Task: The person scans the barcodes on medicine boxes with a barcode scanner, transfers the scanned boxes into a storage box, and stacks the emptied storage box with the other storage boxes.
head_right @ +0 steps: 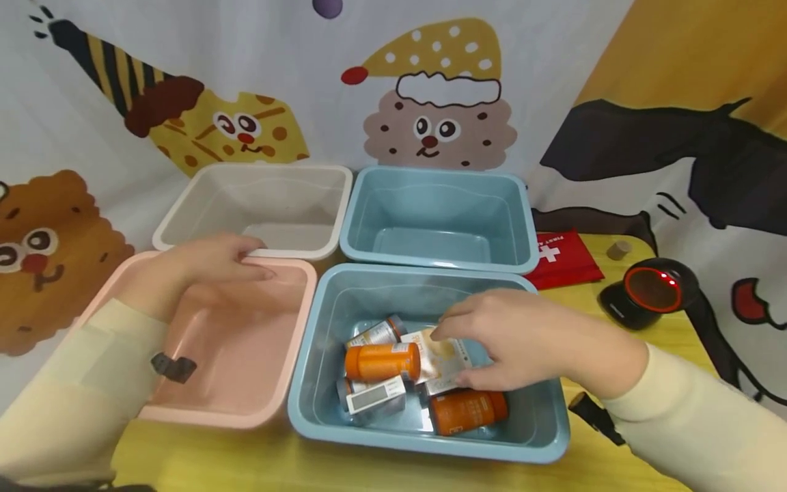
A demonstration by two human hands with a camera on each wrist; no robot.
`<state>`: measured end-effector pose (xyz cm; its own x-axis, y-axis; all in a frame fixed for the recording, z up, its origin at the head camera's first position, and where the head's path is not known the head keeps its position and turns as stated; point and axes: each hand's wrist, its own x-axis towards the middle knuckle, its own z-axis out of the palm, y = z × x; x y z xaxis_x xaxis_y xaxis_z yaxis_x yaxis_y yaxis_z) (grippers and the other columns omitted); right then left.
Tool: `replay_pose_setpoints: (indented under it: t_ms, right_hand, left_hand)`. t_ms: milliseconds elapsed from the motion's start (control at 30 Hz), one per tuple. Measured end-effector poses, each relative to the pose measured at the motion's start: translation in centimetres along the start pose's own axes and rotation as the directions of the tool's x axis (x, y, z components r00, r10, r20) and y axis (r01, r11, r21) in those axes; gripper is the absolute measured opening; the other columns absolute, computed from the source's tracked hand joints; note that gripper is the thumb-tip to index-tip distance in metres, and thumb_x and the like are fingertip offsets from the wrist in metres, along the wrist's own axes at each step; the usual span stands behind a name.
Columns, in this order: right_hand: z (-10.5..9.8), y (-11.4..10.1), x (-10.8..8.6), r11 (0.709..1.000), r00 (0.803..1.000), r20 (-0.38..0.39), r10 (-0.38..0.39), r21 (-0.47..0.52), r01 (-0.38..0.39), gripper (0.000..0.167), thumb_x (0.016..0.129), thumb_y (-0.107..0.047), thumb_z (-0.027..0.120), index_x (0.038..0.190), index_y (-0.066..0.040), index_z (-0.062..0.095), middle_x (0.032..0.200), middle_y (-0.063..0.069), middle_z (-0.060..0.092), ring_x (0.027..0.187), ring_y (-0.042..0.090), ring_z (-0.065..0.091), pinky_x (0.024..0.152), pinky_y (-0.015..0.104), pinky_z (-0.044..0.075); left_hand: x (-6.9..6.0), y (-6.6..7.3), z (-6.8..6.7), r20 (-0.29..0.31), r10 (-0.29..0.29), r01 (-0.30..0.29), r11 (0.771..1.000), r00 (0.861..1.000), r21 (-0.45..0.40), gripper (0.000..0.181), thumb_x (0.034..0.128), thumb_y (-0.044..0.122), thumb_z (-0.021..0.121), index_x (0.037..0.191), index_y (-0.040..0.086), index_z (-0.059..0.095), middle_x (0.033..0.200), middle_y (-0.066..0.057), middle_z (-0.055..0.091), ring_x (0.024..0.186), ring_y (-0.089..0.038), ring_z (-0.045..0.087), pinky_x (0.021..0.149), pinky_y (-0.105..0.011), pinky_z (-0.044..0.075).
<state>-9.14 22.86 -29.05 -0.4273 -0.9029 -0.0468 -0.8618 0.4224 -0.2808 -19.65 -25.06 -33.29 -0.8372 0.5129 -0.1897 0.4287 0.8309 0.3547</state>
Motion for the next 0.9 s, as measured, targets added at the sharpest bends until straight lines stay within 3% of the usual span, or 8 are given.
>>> replay_pose_setpoints:
  t_ms: [133, 333, 433, 567, 733, 900]
  right_hand:
    - [-0.8, -0.5, 1.3, 1.000, 1.000, 0.015, -0.018, 0.010, 0.018, 0.047, 0.089, -0.036, 0.085, 0.133, -0.024, 0.073, 0.129, -0.009, 0.071, 0.112, 0.014, 0.070, 0.088, 0.042, 0.061]
    - [-0.3, -0.9, 3.9, 0.999, 0.999, 0.043, -0.004, -0.047, 0.006, 0.044, 0.088, -0.034, 0.084, 0.130, -0.025, 0.075, 0.135, -0.004, 0.070, 0.130, 0.025, 0.062, 0.103, 0.050, 0.054]
    - [0.2, -1.0, 5.1, 1.000, 0.998, 0.066, -0.006, -0.024, 0.008, 0.042, 0.090, -0.034, 0.083, 0.129, -0.023, 0.076, 0.135, -0.004, 0.070, 0.130, 0.024, 0.061, 0.106, 0.048, 0.051]
    - [0.9, -1.1, 6.5, 0.999, 0.994, 0.110, -0.004, 0.032, 0.000, 0.045, 0.090, -0.036, 0.084, 0.132, -0.021, 0.075, 0.133, -0.006, 0.070, 0.122, 0.017, 0.064, 0.103, 0.043, 0.054]
    - [2.6, -1.4, 7.8, 0.993, 0.978, 0.207, 0.020, 0.110, -0.043, 0.043, 0.088, -0.035, 0.086, 0.127, -0.023, 0.075, 0.118, -0.009, 0.071, 0.097, 0.009, 0.064, 0.091, 0.035, 0.057]
    - [4.6, -1.4, 8.7, 0.989, 0.970, 0.239, -0.040, 0.149, 0.004, 0.041, 0.082, -0.034, 0.090, 0.119, -0.023, 0.076, 0.104, -0.014, 0.065, 0.084, 0.005, 0.056, 0.078, 0.026, 0.052]
  left_hand:
    - [0.1, -0.4, -0.1, -0.005, -0.038, 0.038, 0.999, 0.999, 0.023, 0.040, 0.0934, 0.053, 0.079, 0.105, 0.015, 0.072, 0.100, -0.002, 0.071, 0.091, -0.026, 0.063, 0.086, -0.050, 0.050]
    - [0.0, -0.8, 0.0, -0.009, -0.101, 0.102, 0.993, 0.995, 0.056, 0.049, 0.0881, 0.064, 0.079, 0.102, 0.017, 0.074, 0.099, -0.002, 0.071, 0.093, -0.027, 0.063, 0.086, -0.051, 0.051]
    - [-0.3, -1.0, 0.0, -0.016, -0.153, 0.154, 0.986, 0.988, 0.070, 0.059, 0.0839, 0.073, 0.077, 0.102, 0.017, 0.076, 0.098, -0.002, 0.072, 0.091, -0.026, 0.064, 0.084, -0.051, 0.052]
    - [-0.4, -1.5, 0.0, -0.022, -0.187, 0.188, 0.977, 0.982, 0.104, 0.071, 0.0798, 0.082, 0.074, 0.109, 0.017, 0.077, 0.103, -0.003, 0.074, 0.094, -0.027, 0.066, 0.087, -0.054, 0.053]
    - [0.0, -2.5, 0.5, -0.035, -0.142, 0.145, 0.981, 0.989, 0.127, 0.075, 0.0814, 0.083, 0.071, 0.115, 0.016, 0.076, 0.107, -0.003, 0.075, 0.097, -0.027, 0.068, 0.090, -0.056, 0.053]
    - [0.1, -2.9, 1.1, -0.068, -0.126, 0.135, 0.979, 0.990, 0.152, 0.075, 0.0809, 0.085, 0.070, 0.114, 0.018, 0.076, 0.105, -0.001, 0.075, 0.096, -0.026, 0.068, 0.088, -0.056, 0.053]
